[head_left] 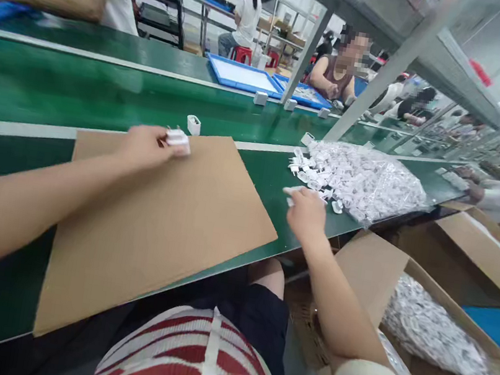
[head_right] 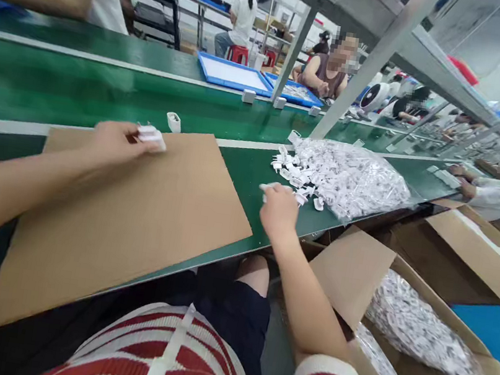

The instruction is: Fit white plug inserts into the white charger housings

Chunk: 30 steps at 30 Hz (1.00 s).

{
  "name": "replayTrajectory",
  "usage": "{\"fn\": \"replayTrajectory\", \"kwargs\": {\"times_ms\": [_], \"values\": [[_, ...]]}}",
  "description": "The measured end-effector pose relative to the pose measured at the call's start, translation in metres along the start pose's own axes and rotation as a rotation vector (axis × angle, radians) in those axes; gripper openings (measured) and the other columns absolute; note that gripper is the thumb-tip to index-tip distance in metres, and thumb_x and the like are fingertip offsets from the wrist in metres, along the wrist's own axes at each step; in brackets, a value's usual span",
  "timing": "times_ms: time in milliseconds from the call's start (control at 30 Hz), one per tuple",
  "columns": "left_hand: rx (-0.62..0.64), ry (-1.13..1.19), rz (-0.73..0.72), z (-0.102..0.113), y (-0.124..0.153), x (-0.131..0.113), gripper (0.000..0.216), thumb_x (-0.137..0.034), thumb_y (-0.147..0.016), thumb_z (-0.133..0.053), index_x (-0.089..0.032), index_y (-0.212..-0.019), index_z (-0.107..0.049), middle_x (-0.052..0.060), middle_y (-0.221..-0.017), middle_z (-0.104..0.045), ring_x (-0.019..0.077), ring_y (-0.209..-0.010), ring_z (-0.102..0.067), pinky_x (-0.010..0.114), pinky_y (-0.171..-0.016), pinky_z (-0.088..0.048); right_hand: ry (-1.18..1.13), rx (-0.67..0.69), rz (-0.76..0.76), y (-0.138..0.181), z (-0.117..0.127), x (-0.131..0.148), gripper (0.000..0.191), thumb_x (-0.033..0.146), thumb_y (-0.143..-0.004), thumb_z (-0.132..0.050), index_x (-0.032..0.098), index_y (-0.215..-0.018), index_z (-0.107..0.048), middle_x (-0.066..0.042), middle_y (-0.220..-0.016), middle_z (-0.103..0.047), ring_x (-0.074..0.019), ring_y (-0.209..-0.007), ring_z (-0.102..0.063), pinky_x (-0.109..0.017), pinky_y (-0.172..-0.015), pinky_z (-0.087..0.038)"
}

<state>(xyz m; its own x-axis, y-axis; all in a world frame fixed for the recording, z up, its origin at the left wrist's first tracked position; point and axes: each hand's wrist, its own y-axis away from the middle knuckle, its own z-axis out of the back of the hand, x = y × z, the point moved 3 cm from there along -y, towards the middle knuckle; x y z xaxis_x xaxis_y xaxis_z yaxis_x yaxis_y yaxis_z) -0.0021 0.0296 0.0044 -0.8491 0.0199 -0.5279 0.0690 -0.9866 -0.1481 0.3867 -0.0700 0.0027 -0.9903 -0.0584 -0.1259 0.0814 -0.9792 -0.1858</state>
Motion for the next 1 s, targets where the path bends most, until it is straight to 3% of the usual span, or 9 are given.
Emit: {"fn": "replayTrajectory", "kwargs": {"times_ms": [167, 300, 367, 467, 533, 633, 700, 867, 1000], "values": [[-0.067, -0.171, 0.232, 0.031, -0.071, 0.039, 0.066, -0.066, -0.090, -0.068, -0.013, -0.130, -0.066, 0.004, -0.123, -0.065, 0.0204, -0.102, -0.046, 0.035, -0.101, -0.038, 0.013, 0.157, -0.202, 0.016, -0.021, -0.042, 0.043, 0.005, -0.090, -0.048, 0.011, -0.128, -0.068, -0.021, -0.133, -0.059, -0.0331, -0.109, -0.066, -0.040, -0.085, -0.051], [-0.015, -0.152, 0.307, 0.032, -0.086, 0.043, 0.083, -0.066, -0.086, -0.074, -0.001, -0.136, -0.056, 0.015, -0.146, -0.052, 0.0332, -0.127, -0.040, 0.058, -0.116, -0.027, -0.322, 0.007, -0.255, 0.016, -0.024, -0.054, 0.039, 0.007, -0.088, -0.050, 0.013, -0.119, -0.073, -0.019, -0.128, -0.060, -0.0278, -0.099, -0.068, -0.041, -0.090, -0.053], [-0.161, -0.188, 0.180, 0.030, -0.084, 0.033, 0.095, -0.058, -0.085, -0.077, 0.003, -0.149, -0.039, 0.020, -0.164, -0.031, 0.0401, -0.142, -0.025, 0.063, -0.120, -0.015, -0.689, -0.095, -0.317, 0.016, -0.023, -0.053, 0.030, 0.017, -0.089, -0.059, 0.015, -0.114, -0.074, -0.015, -0.118, -0.066, -0.0259, -0.096, -0.068, -0.042, -0.092, -0.055], [-0.317, -0.296, -0.308, 0.021, -0.083, 0.012, 0.089, -0.045, -0.093, -0.066, -0.006, -0.161, -0.023, 0.012, -0.174, -0.006, 0.0360, -0.154, 0.000, 0.061, -0.124, 0.000, -1.445, -0.072, -0.404, 0.014, -0.024, -0.039, 0.023, 0.033, -0.088, -0.071, 0.019, -0.105, -0.073, -0.008, -0.105, -0.075, -0.0209, -0.090, -0.072, -0.040, -0.090, -0.060], [-0.174, -0.391, -0.480, 0.010, -0.092, 0.007, 0.067, -0.038, -0.100, -0.054, -0.010, -0.158, -0.036, 0.010, -0.173, -0.019, 0.0324, -0.155, -0.003, 0.062, -0.123, 0.004, -1.833, 0.046, -0.433, 0.012, -0.023, -0.023, 0.017, 0.033, -0.087, -0.075, 0.020, -0.098, -0.072, -0.006, -0.101, -0.078, -0.0194, -0.090, -0.074, -0.037, -0.089, -0.063], [0.082, -0.549, -0.312, 0.001, -0.113, 0.015, 0.048, -0.034, -0.103, -0.047, -0.009, -0.143, -0.057, 0.015, -0.147, -0.054, 0.0299, -0.137, -0.036, 0.062, -0.121, -0.011, -2.091, 0.178, -0.466, 0.013, -0.020, -0.003, 0.012, 0.027, -0.088, -0.075, 0.021, -0.096, -0.069, -0.005, -0.098, -0.079, -0.0176, -0.092, -0.075, -0.032, -0.088, -0.065], [0.101, -0.603, -0.225, 0.004, -0.118, 0.013, 0.045, -0.040, -0.103, -0.049, -0.010, -0.133, -0.065, 0.015, -0.128, -0.063, 0.0278, -0.120, -0.048, 0.059, -0.117, -0.023, -2.151, 0.227, -0.458, 0.016, -0.018, 0.005, 0.012, 0.024, -0.089, -0.075, 0.021, -0.097, -0.068, -0.004, -0.097, -0.079, -0.0157, -0.092, -0.076, -0.028, -0.087, -0.065], [-0.024, -0.413, -0.352, 0.010, -0.068, -0.034, 0.049, -0.050, -0.098, -0.059, -0.008, -0.123, -0.066, 0.015, -0.117, -0.066, 0.0301, -0.113, -0.053, 0.058, -0.113, -0.031, -2.136, 0.314, -0.376, 0.021, -0.014, 0.021, 0.028, 0.033, -0.084, -0.081, 0.022, -0.108, -0.072, -0.003, -0.104, -0.079, -0.0151, -0.089, -0.075, -0.026, -0.077, -0.065], [0.162, -0.140, -0.298, -0.007, 0.009, -0.070, 0.054, -0.062, -0.089, -0.066, -0.019, -0.122, -0.069, 0.008, -0.117, -0.071, 0.0341, -0.117, -0.052, 0.048, -0.108, -0.039, -1.772, 0.045, -0.276, 0.025, -0.013, 0.037, 0.032, 0.042, -0.080, -0.084, 0.025, -0.106, -0.076, -0.003, -0.106, -0.077, -0.0182, -0.092, -0.073, -0.030, -0.075, -0.063]]}}
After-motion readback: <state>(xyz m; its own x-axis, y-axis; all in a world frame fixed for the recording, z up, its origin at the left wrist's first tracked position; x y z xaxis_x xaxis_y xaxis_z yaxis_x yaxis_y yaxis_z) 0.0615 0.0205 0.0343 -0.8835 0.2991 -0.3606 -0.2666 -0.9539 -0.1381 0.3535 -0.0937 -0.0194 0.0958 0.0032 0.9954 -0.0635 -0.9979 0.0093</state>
